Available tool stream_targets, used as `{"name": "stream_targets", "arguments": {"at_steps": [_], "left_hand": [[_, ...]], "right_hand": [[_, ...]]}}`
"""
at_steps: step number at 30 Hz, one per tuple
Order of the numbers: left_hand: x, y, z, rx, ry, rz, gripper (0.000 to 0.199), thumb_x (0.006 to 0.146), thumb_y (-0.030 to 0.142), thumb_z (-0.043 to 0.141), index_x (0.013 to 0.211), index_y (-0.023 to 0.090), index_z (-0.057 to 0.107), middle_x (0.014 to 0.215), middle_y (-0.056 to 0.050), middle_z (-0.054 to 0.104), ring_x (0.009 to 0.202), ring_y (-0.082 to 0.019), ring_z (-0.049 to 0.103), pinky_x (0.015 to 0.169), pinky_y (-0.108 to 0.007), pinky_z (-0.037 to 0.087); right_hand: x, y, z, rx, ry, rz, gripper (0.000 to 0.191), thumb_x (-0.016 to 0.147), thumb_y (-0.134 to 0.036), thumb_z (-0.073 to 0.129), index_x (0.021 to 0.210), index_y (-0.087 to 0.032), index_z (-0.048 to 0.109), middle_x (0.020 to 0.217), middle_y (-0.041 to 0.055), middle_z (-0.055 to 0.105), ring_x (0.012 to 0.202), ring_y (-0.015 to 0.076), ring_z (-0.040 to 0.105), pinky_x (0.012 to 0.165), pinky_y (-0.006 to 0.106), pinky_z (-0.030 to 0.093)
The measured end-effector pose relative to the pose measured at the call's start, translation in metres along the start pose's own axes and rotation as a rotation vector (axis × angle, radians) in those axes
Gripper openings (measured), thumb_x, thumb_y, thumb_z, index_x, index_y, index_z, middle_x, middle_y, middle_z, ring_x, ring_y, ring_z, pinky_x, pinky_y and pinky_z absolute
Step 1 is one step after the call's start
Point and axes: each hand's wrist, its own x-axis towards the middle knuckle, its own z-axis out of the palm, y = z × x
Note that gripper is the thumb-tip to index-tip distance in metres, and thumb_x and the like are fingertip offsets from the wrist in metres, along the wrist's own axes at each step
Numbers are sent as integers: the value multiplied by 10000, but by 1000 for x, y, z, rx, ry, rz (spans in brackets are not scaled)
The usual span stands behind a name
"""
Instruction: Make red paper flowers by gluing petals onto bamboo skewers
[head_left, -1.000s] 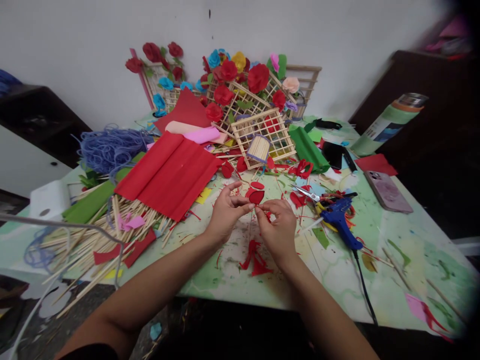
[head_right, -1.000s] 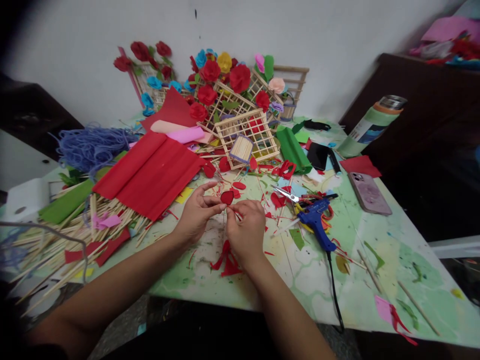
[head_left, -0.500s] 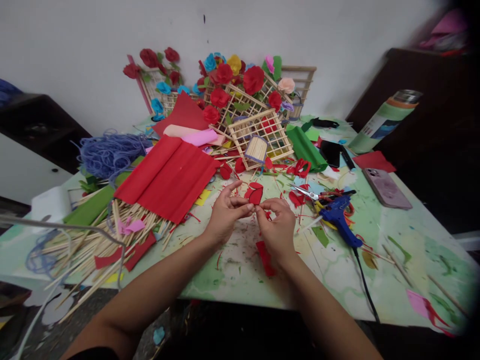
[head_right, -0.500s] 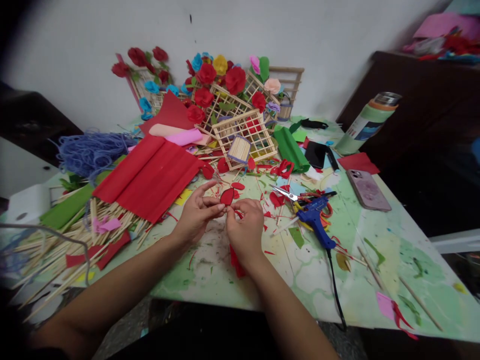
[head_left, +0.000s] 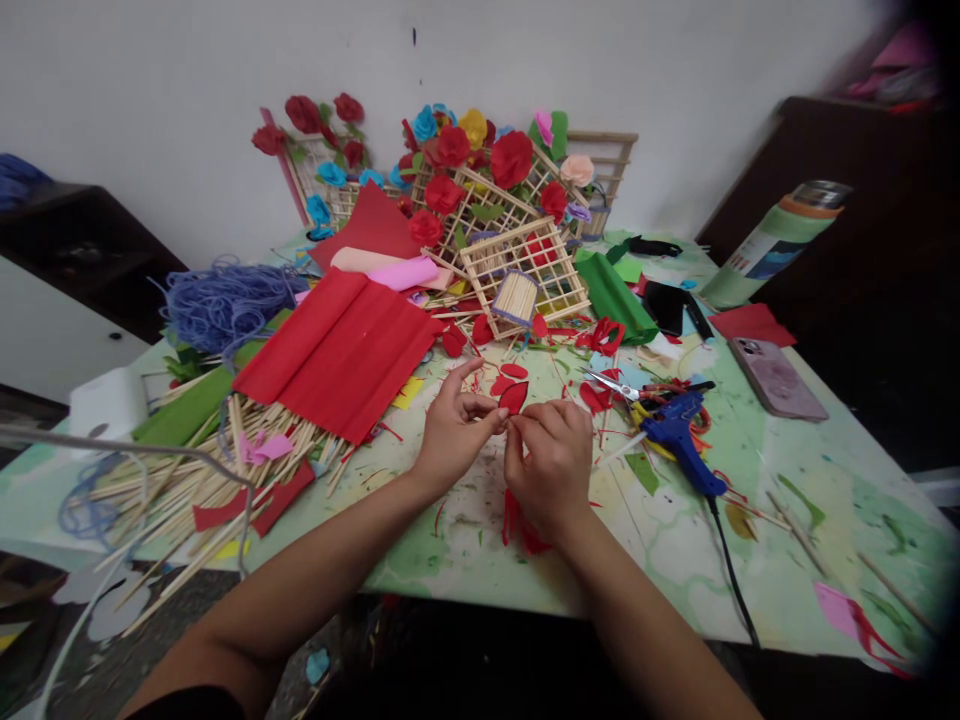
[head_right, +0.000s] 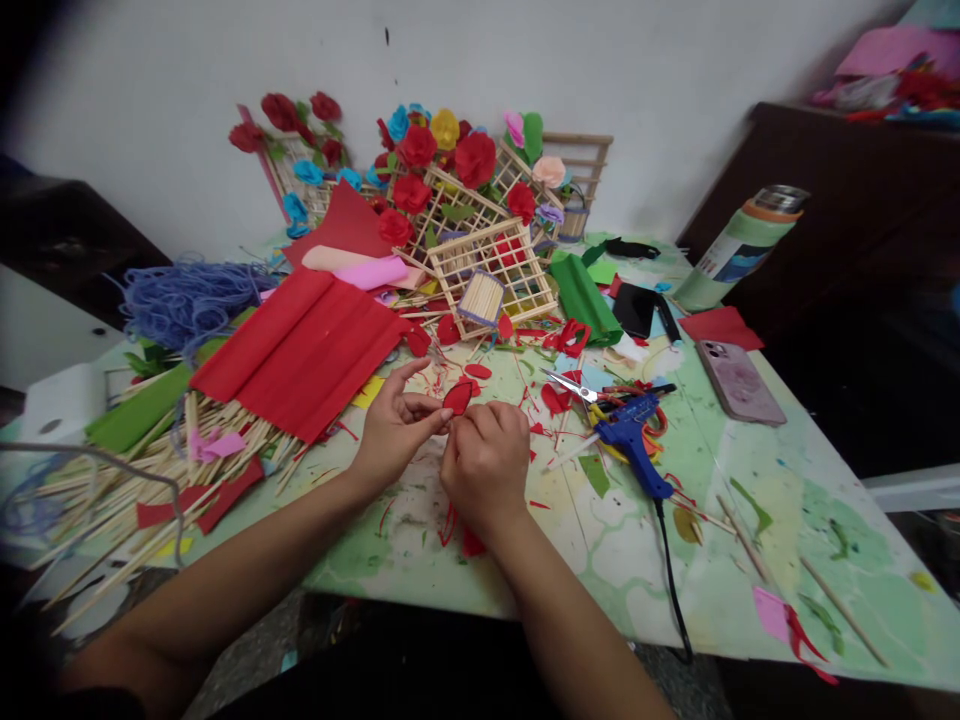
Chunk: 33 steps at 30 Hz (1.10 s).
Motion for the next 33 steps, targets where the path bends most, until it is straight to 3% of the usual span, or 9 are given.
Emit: {"name": "stream_targets", "arguments": {"at_steps": [12, 18, 24, 28, 33], "left_hand": [[-4, -1, -1, 172, 48, 84, 672, 700, 205, 693, 1313, 213, 416, 707, 7, 667, 666, -131, 648, 638, -233, 515], [-3, 1, 1, 38, 31, 22, 703, 666, 211, 732, 1297, 191, 420, 763, -12, 678, 725, -136, 651, 668, -235, 509], [4, 1, -2, -189, 29, -41, 676, 620, 220, 775, 1230, 185, 486, 765, -11, 686, 718, -135, 645, 692, -253, 507], [6, 0, -5, -122, 72, 24, 648, 624, 216, 771, 1219, 186, 516, 750, -15, 696, 681, -126, 641, 659, -228, 496], [6, 0, -6, -42, 97, 84, 640, 654, 223, 747, 1242, 190, 496, 757, -21, 695, 697, -136, 651, 654, -226, 496]], "right_hand": [[1, -3, 2, 0, -33, 47, 176, 833, -168, 531, 725, -189, 668, 746, 54, 646, 798, 219, 474, 736, 377, 350], [8, -2, -1, -33, -51, 80, 142, 798, -164, 551, 706, -176, 658, 750, 64, 641, 804, 228, 489, 750, 389, 363], [23, 7, -4, 172, -47, 86, 93, 768, -156, 578, 748, -181, 664, 794, 57, 657, 809, 220, 525, 744, 369, 412], [26, 7, 0, 219, -51, 82, 108, 781, -142, 566, 762, -173, 668, 796, 58, 660, 810, 212, 529, 742, 353, 424], [23, -1, 1, 48, -48, 3, 136, 819, -164, 553, 810, -167, 689, 801, 60, 664, 823, 223, 506, 745, 364, 386]]}}
